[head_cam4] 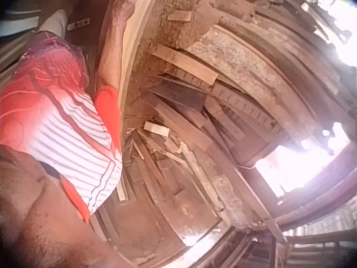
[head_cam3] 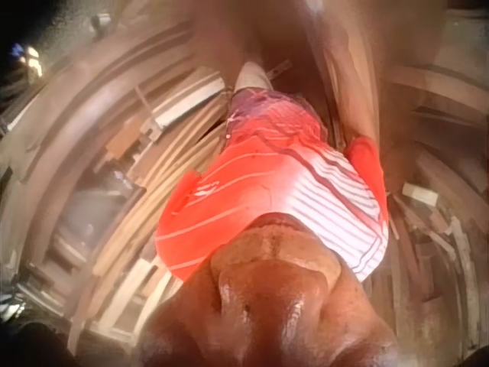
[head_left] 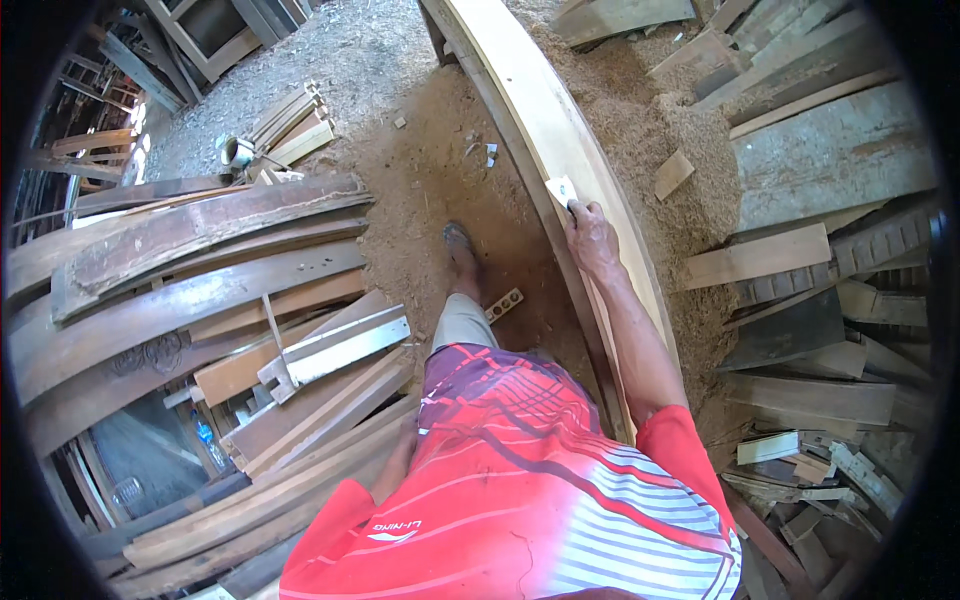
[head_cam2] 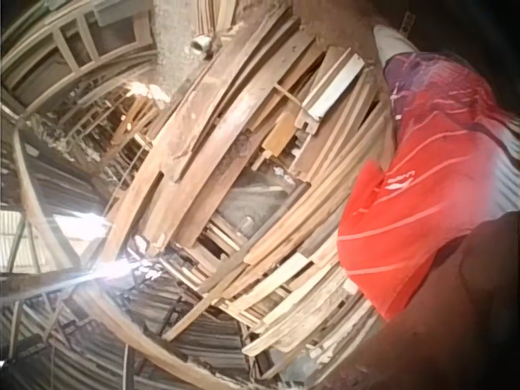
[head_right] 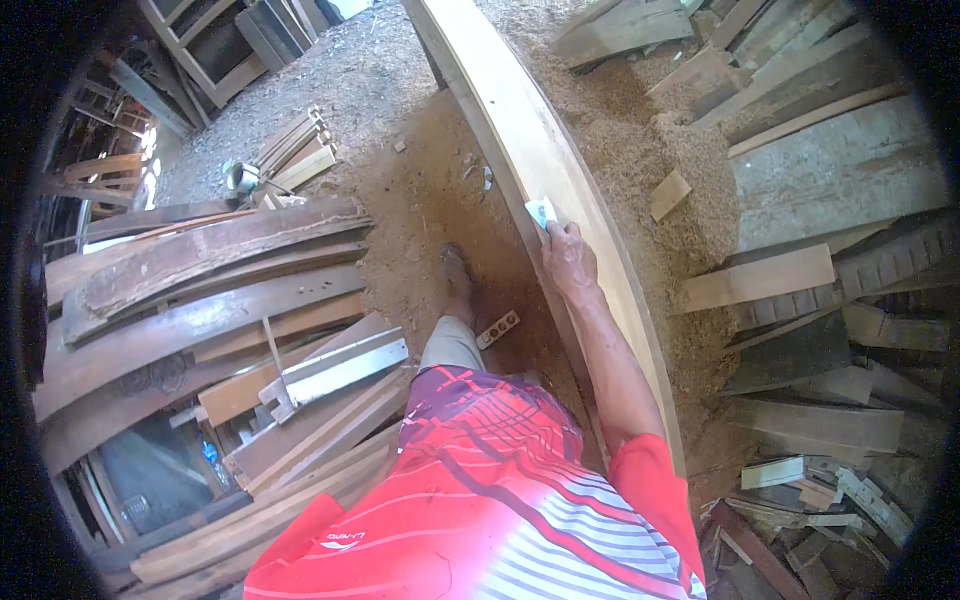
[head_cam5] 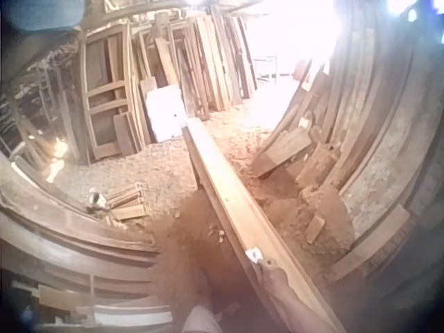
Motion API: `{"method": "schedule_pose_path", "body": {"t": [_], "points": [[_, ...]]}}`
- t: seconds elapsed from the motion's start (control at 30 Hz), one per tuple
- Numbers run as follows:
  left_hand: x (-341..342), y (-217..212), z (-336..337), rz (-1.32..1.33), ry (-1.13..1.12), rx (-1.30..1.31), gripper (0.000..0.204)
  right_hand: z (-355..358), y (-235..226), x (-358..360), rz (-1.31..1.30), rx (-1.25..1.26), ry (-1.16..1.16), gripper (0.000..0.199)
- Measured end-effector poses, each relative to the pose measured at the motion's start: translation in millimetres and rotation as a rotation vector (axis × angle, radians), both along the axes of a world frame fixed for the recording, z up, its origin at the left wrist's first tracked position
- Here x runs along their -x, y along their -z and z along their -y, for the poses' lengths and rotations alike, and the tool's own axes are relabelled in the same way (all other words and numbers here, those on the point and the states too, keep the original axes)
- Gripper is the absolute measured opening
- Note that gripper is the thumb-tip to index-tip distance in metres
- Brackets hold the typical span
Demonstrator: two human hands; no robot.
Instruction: The person applies a finishing substance to a wooden board using a scraper and a brush, then uses a small bottle to apply glue into a specific area of the wood.
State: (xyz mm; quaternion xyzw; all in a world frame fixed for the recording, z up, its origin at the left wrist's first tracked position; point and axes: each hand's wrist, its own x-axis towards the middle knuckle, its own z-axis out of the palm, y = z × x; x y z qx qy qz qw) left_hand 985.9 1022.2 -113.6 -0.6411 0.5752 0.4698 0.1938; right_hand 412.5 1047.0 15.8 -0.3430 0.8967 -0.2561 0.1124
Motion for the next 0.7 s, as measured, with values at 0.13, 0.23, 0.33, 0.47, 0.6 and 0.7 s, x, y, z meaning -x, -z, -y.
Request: {"method": "schedule_pose_path", "body": {"t": [0.13, 0.23, 0.33, 0.47, 0.6, 0.7], "points": [[36, 19, 67, -0.035, -0.002, 0.009, 0.036, 80, 1, 43, -0.043, 0.001, -0.018, 0.029], [72, 31, 153, -0.113, 0.026, 0.088, 0.035, 136, 1, 81, -0.074, 0.026, -0.005, 0.027], [131, 29, 246, -0.231, -0.267, 0.017, 0.034, 184, 1, 114, -0.094, -0.005, 0.011, 0.027], [205, -16, 360, -0.341, -0.419, 0.012, 0.034, 228, -10, 129, -0.074, -0.084, -0.005, 0.027], [235, -46, 428, -0.445, -0.511, 0.057, 0.04, 203, -14, 113, -0.082, -0.086, -0.009, 0.027], [232, -28, 445, -0.431, -0.619, 0.006, 0.045, 184, -15, 95, -0.041, -0.097, 0.032, 0.027]]}}
